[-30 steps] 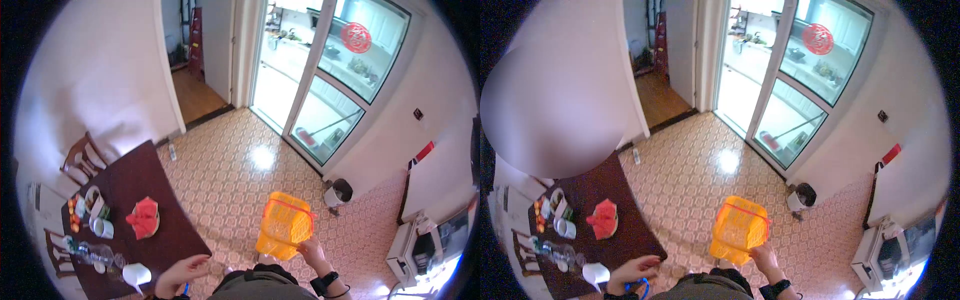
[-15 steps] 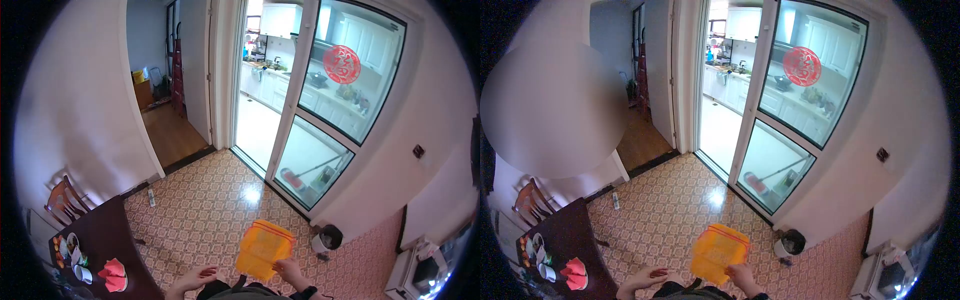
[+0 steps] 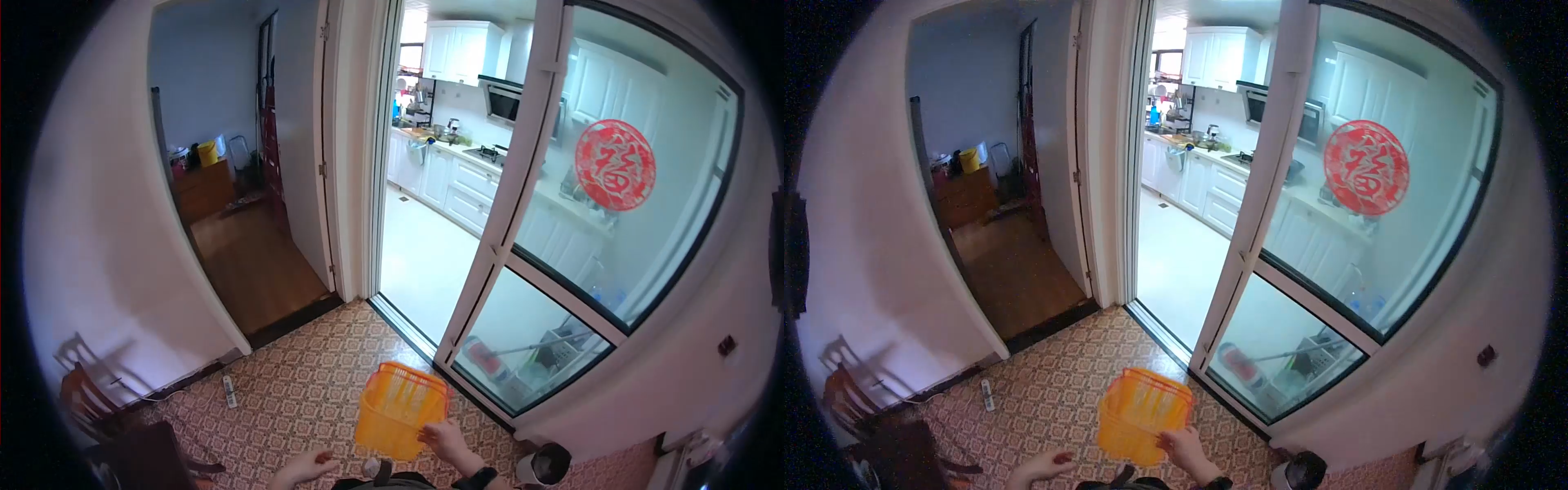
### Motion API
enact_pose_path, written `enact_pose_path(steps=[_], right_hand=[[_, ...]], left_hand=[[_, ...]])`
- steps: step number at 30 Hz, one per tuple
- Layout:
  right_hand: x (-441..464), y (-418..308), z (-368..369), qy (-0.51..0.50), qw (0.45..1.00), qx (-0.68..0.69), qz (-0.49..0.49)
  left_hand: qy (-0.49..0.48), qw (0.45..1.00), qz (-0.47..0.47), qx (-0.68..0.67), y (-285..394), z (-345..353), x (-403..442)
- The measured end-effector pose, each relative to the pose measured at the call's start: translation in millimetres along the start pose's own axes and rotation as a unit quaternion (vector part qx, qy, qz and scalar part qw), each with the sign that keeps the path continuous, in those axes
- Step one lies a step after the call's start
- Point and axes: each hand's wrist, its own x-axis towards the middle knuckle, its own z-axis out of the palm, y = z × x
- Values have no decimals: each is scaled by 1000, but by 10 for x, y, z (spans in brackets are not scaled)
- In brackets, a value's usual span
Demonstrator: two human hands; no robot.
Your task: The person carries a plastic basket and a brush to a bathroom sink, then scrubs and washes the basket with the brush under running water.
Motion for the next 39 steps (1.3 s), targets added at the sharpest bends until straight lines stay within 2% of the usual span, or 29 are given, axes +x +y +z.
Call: enact_pose_path(steps=[3, 5, 8, 12, 14, 16, 18, 19, 22, 23, 24, 26, 27, 28, 30, 34, 36, 37, 39], right_hand=[[909, 199, -219, 24, 999, -23, 14], [1484, 381, -255, 67, 997, -32, 16], [2387, 906, -139, 108, 993, -16, 46], [3663, 1658, -136, 66, 996, -31, 59], [4363, 1978, -126, 93, 991, 47, 79], [5040, 2230, -181, 84, 993, 23, 82], [5527, 2417, -284, 56, 992, 31, 107], [5777, 2514, -352, 59, 994, 16, 89], [6306, 2992, -314, 67, 990, 52, 111], [6414, 3137, -258, 89, 988, 55, 115], [6531, 3341, -203, 100, 985, 56, 125], [6660, 3642, 18, 78, 981, 56, 167], [6739, 3712, 44, 75, 980, 44, 178], [6756, 3765, 48, 68, 979, 27, 188], [6827, 3712, 23, 108, 978, -26, 175], [6907, 3830, 153, 92, 952, 64, 286], [6990, 3710, 45, 80, 944, -17, 320], [7030, 3722, 27, 80, 940, -17, 330], [7082, 3701, 61, 130, 915, 67, 377]], left_hand=[[24, 1000, 1, 17, 945, -685, 691], [22, 994, 72, 79, 1445, -1102, 1145], [29, 996, 85, 26, 1637, -1554, 2078], [54, 995, 76, 33, 2096, -2027, 2944], [66, 997, -35, 9, 2110, -2257, 3387], [70, 997, -28, 14, 2304, -2552, 3755], [30, 998, -55, -25, 2400, -2742, 4089], [31, 992, -122, 7, 2705, -2875, 4224], [-3, 996, -90, -4, 2816, -3327, 4943], [-12, 999, -37, -34, 2788, -3454, 5200], [-20, 999, -34, -21, 2918, -3630, 5539], [-80, 994, -66, 46, 3144, -3984, 6200], [-84, 982, 1, 170, 3128, -4150, 6639], [-92, 961, -29, 258, 3359, -4300, 6987], [-164, 941, 64, 287, 3901, -4591, 7634], [-177, 940, 158, 243, 4604, -4818, 8886], [-235, 919, 89, 303, 5235, -4798, 8986], [-251, 900, 120, 336, 5136, -4701, 9230], [-313, 891, 95, 316, 5111, -4486, 9333]])
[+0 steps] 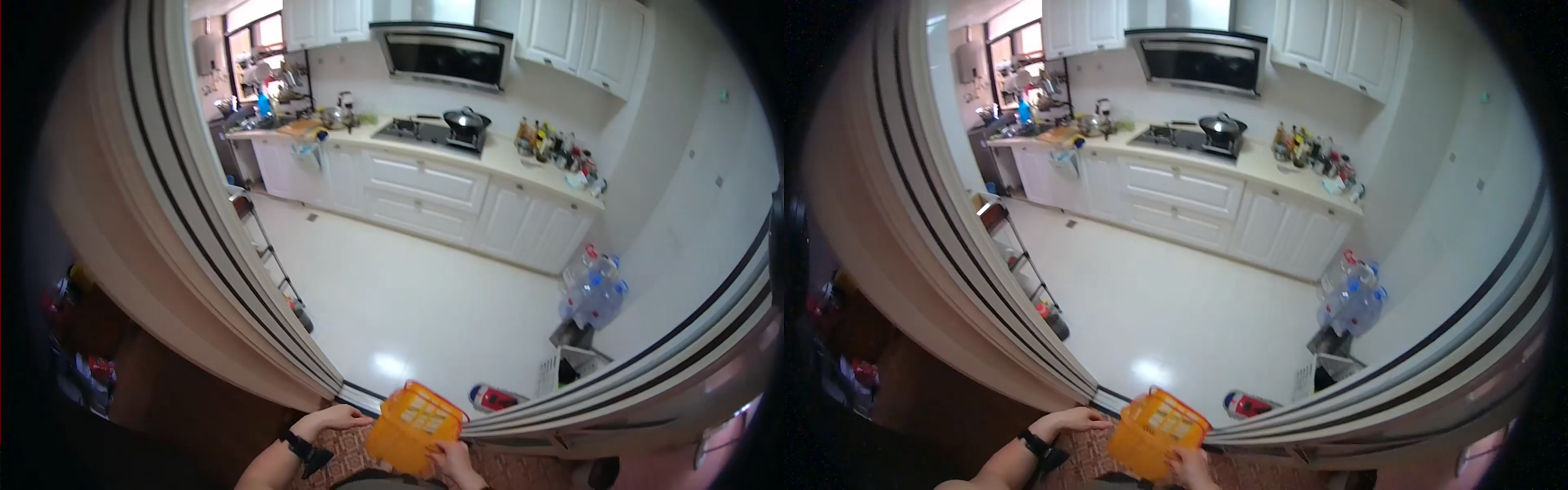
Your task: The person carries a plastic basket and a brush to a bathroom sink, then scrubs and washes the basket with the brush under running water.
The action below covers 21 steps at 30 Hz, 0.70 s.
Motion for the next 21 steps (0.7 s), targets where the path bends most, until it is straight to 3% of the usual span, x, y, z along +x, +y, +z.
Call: enact_pose_path(steps=[3, 5, 8, 11, 13, 14, 15, 17, 18, 19, 21], right_hand=[[255, -16, -36, 75, 993, -64, -59], [425, -114, -64, 88, 990, -81, -70], [786, -285, -104, 81, 990, -87, -81], [1400, -424, -135, 76, 973, -163, -142], [1842, -461, -59, 64, 976, -155, -142], [2082, -509, -60, 77, 973, -154, -155], [2360, -547, -62, 74, 971, -158, -163], [2842, -647, -37, 63, 956, -207, -196], [3061, -777, -64, 58, 960, -193, -196], [3296, -876, -95, 55, 964, -162, -203], [3755, -1064, -238, 48, 968, -78, -233]], left_hand=[[-104, 984, -72, -128, 120, 271, 249], [-92, 951, -80, -285, 159, 385, 351], [-71, 934, -96, -337, 228, 318, 536], [-37, 907, -95, -410, 388, -21, 817], [23, 887, -82, -453, 77, -163, 1394], [100, 860, -101, -490, 246, -331, 1391], [104, 856, -96, -497, 200, -556, 1580], [55, 763, -57, -641, 6, -881, 2031], [59, 732, 4, -679, 76, -1132, 2027], [98, 747, -1, -658, 117, -1363, 2012], [123, 714, 32, -689, -32, -1711, 2161]])
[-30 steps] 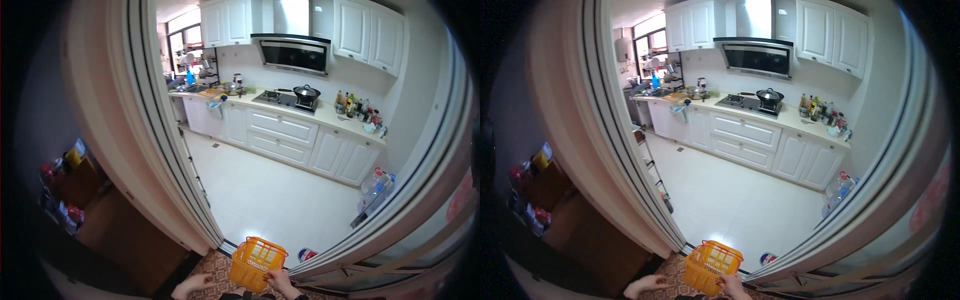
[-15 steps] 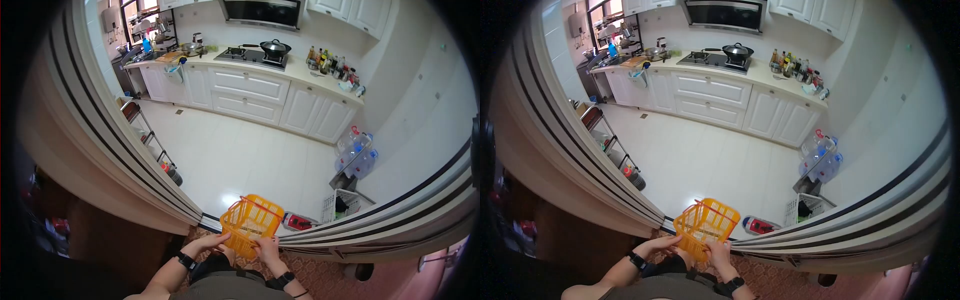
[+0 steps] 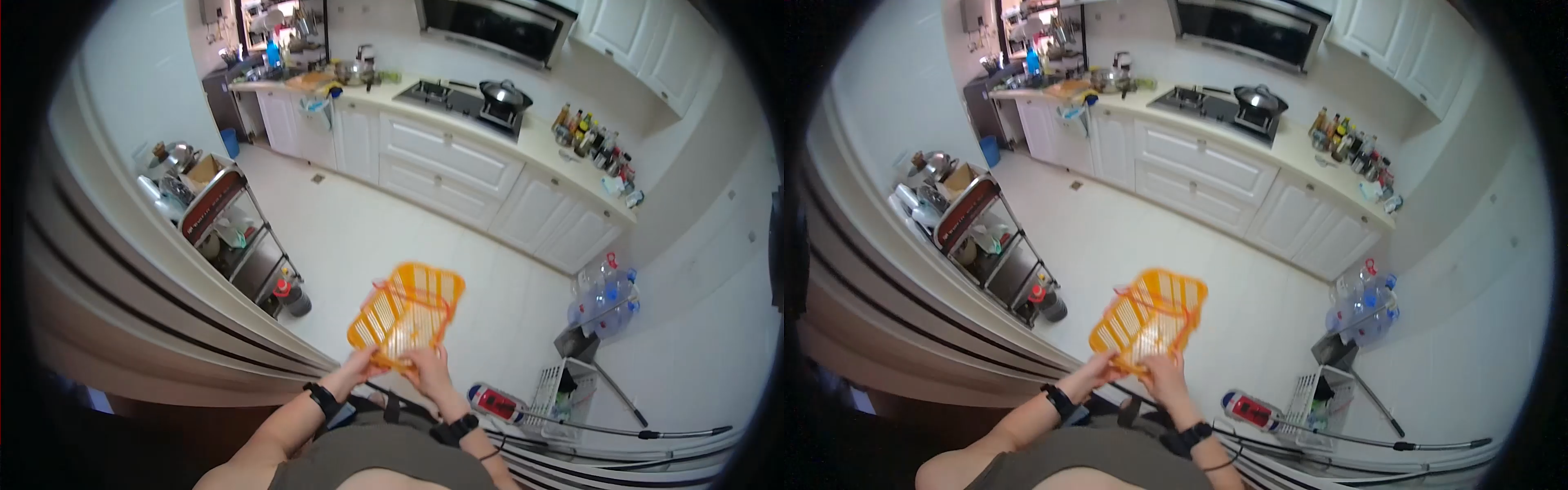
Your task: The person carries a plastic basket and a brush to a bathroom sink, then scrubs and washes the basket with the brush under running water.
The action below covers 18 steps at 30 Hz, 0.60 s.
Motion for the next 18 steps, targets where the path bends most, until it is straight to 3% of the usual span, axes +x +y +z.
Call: enact_pose_path(steps=[2, 4, 6, 8, 13, 18], right_hand=[[360, 47, -114, -6, 998, 60, -13], [847, 114, -305, 50, 988, 142, 27], [1096, 546, -386, 55, 986, 145, 54], [1377, 987, -519, 1, 957, 215, 197], [2280, 2215, -714, 2, 955, 197, 223], [3737, 2882, -815, -30, 950, 253, 182]], left_hand=[[26, 997, 64, -25, 375, 6, 18], [74, 994, 76, -34, 794, 64, -7], [121, 973, 195, -16, 1070, 52, 95], [154, 966, 206, -27, 1349, -18, 292], [227, 934, 275, -36, 1966, -75, 777], [256, 914, 308, -72, 2549, -11, 1325]])
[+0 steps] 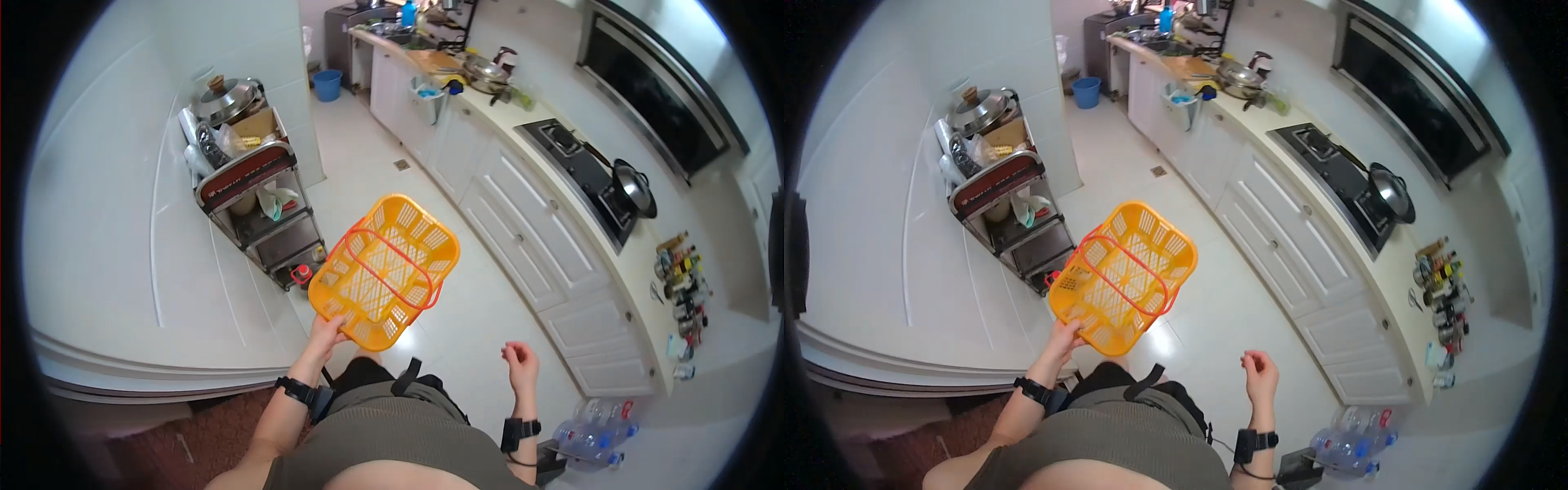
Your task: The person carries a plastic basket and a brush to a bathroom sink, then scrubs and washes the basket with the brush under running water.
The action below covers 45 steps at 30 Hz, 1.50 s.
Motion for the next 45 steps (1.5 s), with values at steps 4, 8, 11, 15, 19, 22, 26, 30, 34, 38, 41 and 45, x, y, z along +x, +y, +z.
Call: enact_pose_path(steps=[4, 8, 11, 15, 19, 22, 26, 30, 34, 38, 41, 45], right_hand=[[1036, -426, 180, -81, 996, -18, -30], [2098, -602, 560, -115, 992, -24, -50], [2853, -656, 899, -136, 989, -25, -47], [3769, -802, 1117, -170, 984, -58, -17], [4642, -931, 1255, -144, 987, -70, -6], [5392, -1080, 1459, -128, 991, -38, 22], [6327, -1146, 1916, -172, 982, -68, 29], [7514, -1397, 2528, -216, 973, -71, -37], [8645, -2104, 3239, -247, 958, -94, -109], [9420, -2684, 3994, -329, 932, -49, -142], [10085, -3053, 4595, -362, 914, -31, -179], [10907, -3200, 5088, -362, 914, -54, -175]], left_hand=[[25, 999, -12, -26, 232, 277, 376], [26, 999, -9, -32, 527, 516, 1123], [53, 998, 17, -25, 672, 600, 1833], [50, 997, 30, -55, 1234, 793, 2724], [50, 998, 28, -24, 1876, 834, 3636], [78, 995, 53, -39, 2534, 1114, 4176], [121, 991, 46, -27, 2512, 847, 4932], [176, 982, 58, -44, 2728, 892, 5530], [203, 977, 55, -37, 3069, 919, 6197], [219, 967, 112, -62, 3650, 1064, 6731], [231, 968, 89, -47, 4095, 1034, 7191], [212, 970, 95, -64, 4360, 770, 7922]])
